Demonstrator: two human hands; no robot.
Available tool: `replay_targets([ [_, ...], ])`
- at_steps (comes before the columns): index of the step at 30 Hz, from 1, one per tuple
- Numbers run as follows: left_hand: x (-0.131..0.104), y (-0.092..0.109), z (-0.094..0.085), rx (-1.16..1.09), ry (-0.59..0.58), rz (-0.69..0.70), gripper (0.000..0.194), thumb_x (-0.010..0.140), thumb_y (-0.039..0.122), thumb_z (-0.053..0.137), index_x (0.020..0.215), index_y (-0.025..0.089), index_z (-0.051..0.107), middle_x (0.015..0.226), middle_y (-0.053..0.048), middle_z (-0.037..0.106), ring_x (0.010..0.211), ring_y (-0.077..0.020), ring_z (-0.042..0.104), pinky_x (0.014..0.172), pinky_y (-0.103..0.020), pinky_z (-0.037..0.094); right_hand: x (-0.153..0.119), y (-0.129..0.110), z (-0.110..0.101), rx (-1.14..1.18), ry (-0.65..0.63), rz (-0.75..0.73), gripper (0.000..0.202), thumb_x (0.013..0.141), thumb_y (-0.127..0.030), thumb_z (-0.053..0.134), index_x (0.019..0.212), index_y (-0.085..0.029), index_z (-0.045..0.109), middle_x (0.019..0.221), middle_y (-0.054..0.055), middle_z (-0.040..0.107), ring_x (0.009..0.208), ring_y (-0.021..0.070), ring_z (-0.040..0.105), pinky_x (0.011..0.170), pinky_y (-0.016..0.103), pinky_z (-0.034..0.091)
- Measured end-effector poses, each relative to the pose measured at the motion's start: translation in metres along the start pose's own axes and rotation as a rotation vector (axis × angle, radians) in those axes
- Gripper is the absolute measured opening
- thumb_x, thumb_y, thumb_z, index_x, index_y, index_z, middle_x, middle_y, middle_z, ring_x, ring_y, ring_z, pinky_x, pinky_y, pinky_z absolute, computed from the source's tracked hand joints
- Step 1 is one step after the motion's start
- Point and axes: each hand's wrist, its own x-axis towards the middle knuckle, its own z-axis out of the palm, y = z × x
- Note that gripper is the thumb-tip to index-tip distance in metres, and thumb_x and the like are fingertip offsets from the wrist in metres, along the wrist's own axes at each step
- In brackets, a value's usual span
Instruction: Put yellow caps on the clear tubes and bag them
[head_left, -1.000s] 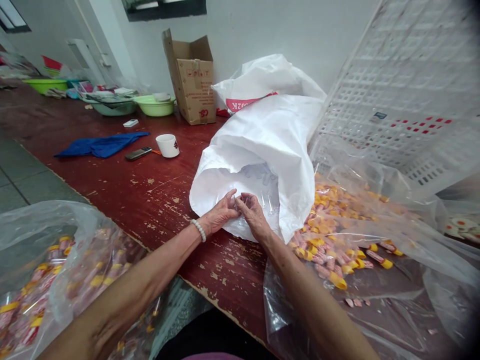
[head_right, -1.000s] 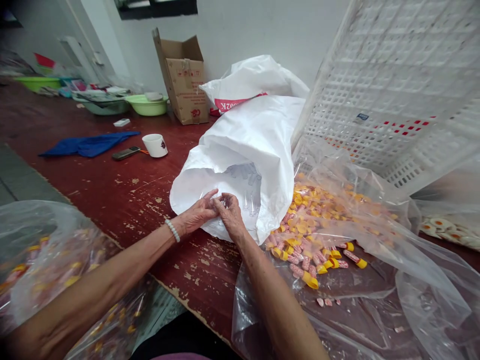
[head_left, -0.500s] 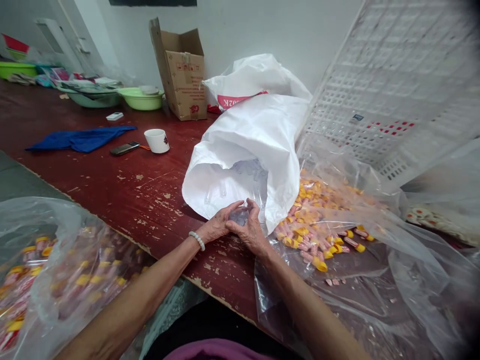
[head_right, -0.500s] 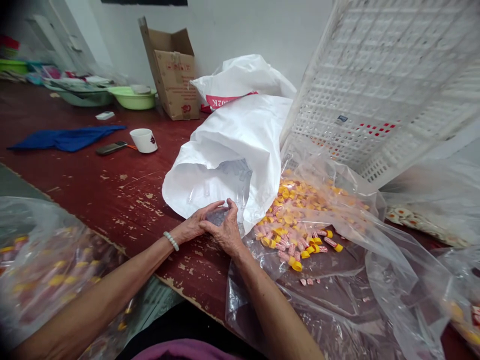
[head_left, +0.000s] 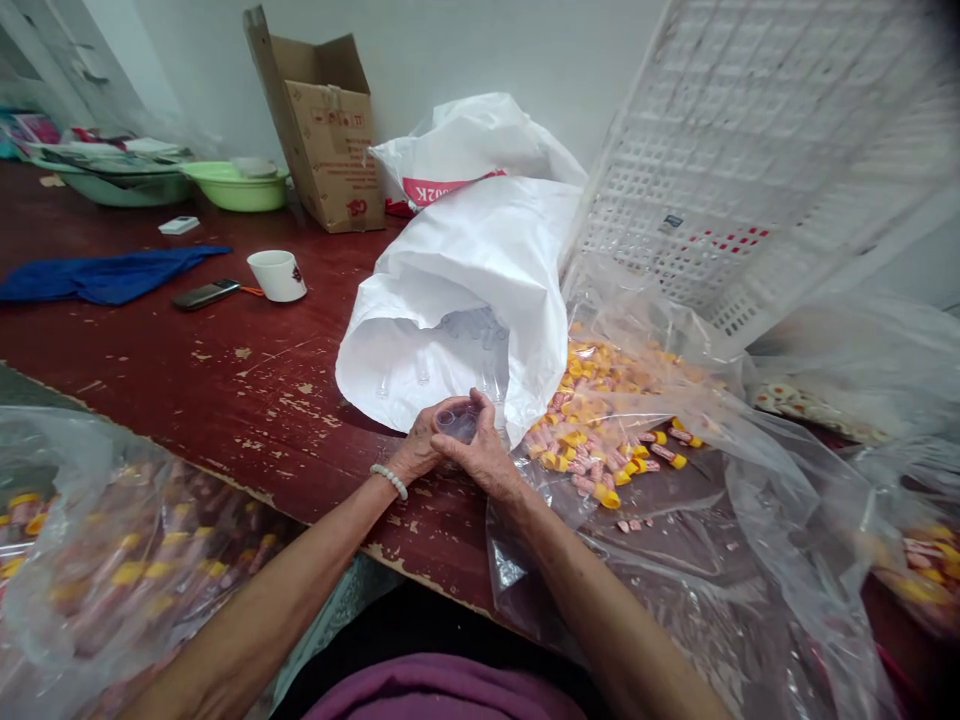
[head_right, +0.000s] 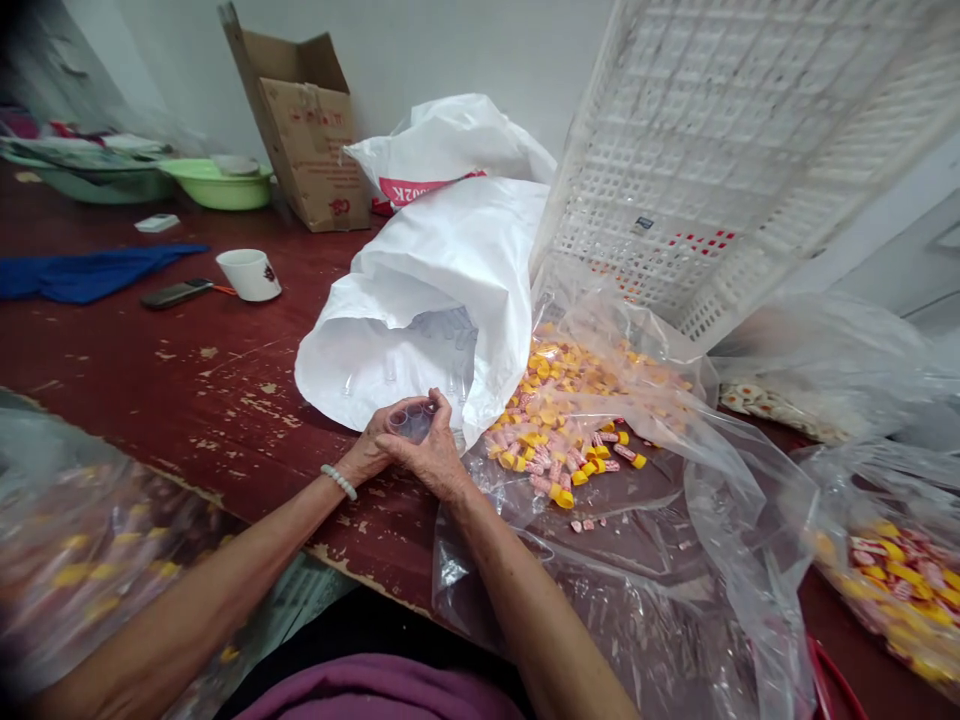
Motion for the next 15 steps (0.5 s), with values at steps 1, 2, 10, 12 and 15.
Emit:
replay_targets([
  [1,0.000,0.000,0.000,-0.023,0.018,-0.004,0.044,0.072,0.028,0.065,0.113,0.014,0.059,0.111,-0.011,0.066,0.099,-0.0216,0.063,0.091,-0.034,0.049,-0.001,0.000,0.001,0.011,-0.025,-0.003,0.100,0.064,-0.052,0.070,0.140,-0.016,0.015,0.138,0.015,0.038,0.126,0.0220,0.042,0.108,0.037,0.032],
  [2,0.000,0.000,0.001,-0.042,0.041,-0.021,0.043,0.069,0.027,0.068,0.109,0.013,0.061,0.106,-0.010,0.068,0.096,-0.0212,0.064,0.089,-0.034,0.050,-0.003,0.000,0.001,0.011,-0.039,-0.004,0.101,0.065,-0.052,0.070,0.141,-0.016,0.014,0.138,0.014,0.039,0.127,0.0224,0.042,0.108,0.038,0.032],
  [10,-0.006,0.019,0.002,-0.262,0.268,-0.196,0.039,0.054,0.017,0.077,0.090,0.013,0.063,0.077,-0.003,0.069,0.070,-0.0145,0.064,0.066,-0.025,0.051,-0.062,-0.024,-0.057,-0.226,0.164,-0.220,0.055,0.082,-0.040,0.058,0.132,-0.023,0.041,0.132,0.011,0.049,0.118,0.0232,0.049,0.095,0.041,0.043],
  [12,-0.011,0.025,0.001,-0.301,0.293,-0.180,0.037,0.053,0.014,0.078,0.087,0.013,0.063,0.073,-0.002,0.068,0.067,-0.0130,0.063,0.062,-0.023,0.050,-0.083,-0.016,-0.096,-0.315,0.363,-0.228,0.025,0.087,-0.033,0.050,0.108,-0.022,0.058,0.107,0.007,0.062,0.095,0.0182,0.059,0.079,0.034,0.049],
  [15,-0.022,0.037,0.007,-0.326,0.304,-0.154,0.034,0.055,0.013,0.076,0.085,0.014,0.062,0.073,-0.002,0.067,0.067,-0.0124,0.062,0.061,-0.022,0.049,-0.107,0.009,-0.147,-0.539,0.561,-0.091,0.015,0.083,-0.030,0.053,0.087,-0.018,0.060,0.086,0.005,0.063,0.076,0.0163,0.059,0.070,0.031,0.048],
])
